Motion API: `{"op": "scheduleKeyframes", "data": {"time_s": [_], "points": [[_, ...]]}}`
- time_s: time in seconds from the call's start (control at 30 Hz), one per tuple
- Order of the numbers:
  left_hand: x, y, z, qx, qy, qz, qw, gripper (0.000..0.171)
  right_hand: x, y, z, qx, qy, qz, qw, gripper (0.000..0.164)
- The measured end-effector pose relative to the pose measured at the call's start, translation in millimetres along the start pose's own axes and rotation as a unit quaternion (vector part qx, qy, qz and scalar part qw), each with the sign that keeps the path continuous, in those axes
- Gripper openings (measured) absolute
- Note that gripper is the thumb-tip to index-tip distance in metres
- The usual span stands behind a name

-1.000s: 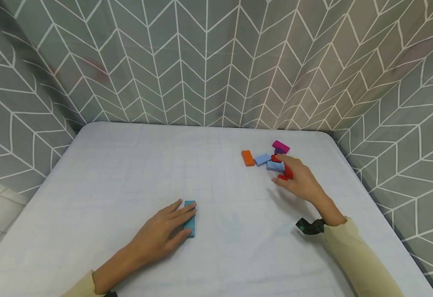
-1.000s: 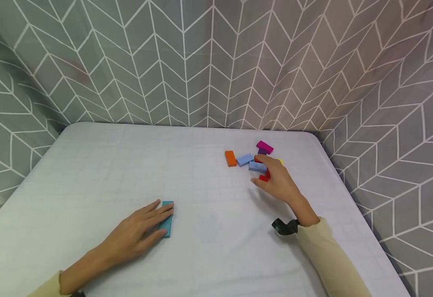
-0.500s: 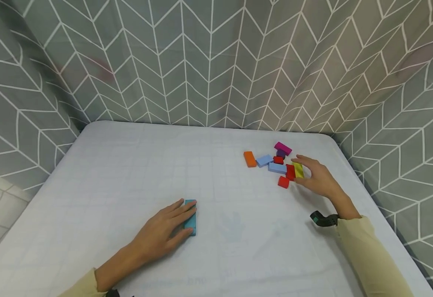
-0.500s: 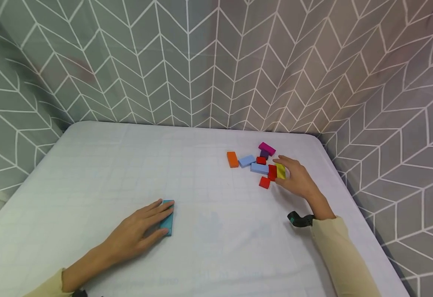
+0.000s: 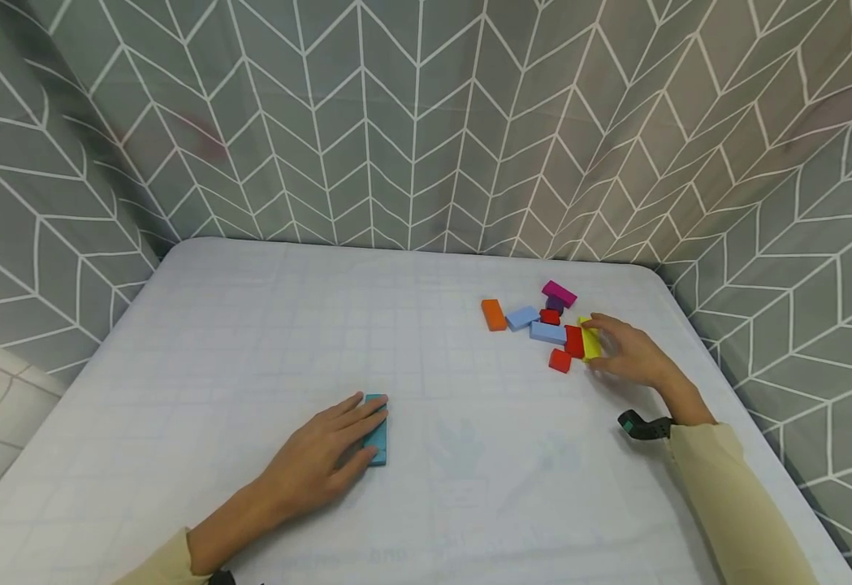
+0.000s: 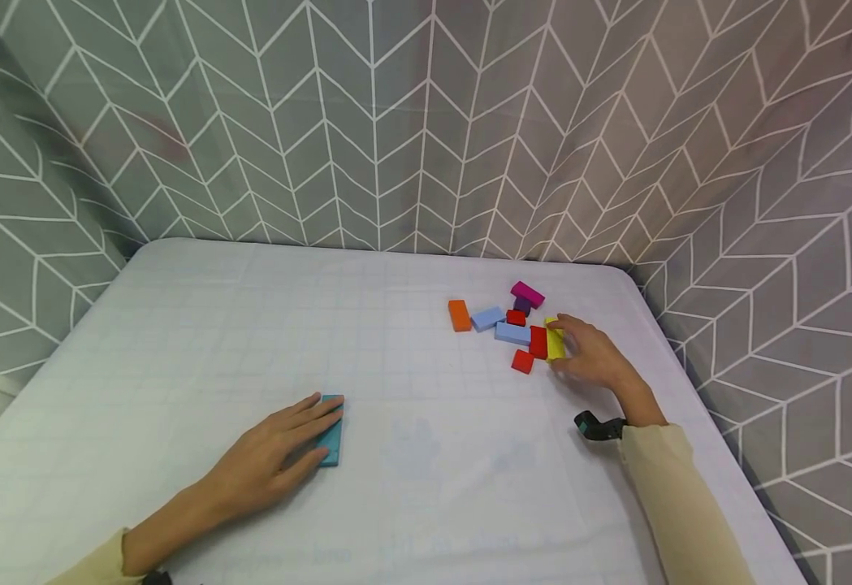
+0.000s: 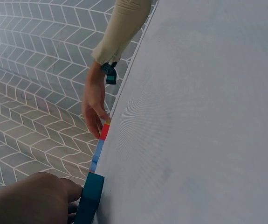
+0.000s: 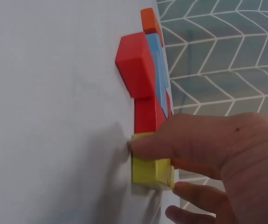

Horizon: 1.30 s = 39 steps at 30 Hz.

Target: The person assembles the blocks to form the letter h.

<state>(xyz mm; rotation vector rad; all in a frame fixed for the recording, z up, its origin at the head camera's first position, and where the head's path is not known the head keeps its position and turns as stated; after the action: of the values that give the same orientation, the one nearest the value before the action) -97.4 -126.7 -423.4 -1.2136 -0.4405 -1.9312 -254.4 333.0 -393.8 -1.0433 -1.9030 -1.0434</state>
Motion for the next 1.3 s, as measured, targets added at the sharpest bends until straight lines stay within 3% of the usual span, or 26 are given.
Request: {"op": "scheduleKeyframes", "data": {"time_s": [0.4,0.83,1.3], "points": [[0.0,0.3,-0.6,-0.012,0.012,0.006,0.9998,0.05,3.8,-5.6,17.5,-0.01,-0.045,-0.034,0.998,0.082],[-0.1,0.9,0.9,-0.015,0.024,0.014,0.9995,0.053,6.4,-2.4,23.3,-0.01,-0.06,-0.004,0.998,0.076],[-0.8,1.2,0.8,-0.007,0.019,0.005,0.9998,0.052,17.3,1.1,11.7,-0.002,-0.047,0.031,0.998,0.074]]}}
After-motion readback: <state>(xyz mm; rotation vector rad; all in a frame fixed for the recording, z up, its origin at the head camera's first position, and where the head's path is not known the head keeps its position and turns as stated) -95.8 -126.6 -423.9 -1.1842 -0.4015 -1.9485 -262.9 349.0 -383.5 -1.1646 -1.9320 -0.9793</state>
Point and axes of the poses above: each hand's wrist, its own y-axis away from the middle knuckle, its own x-axis out of the back of the hand, z = x × y, the point moved 5 cm from there along -y, towards the middle knuckle, and after that the axes turned 10 degrees about -z, right-handed, at the moved point
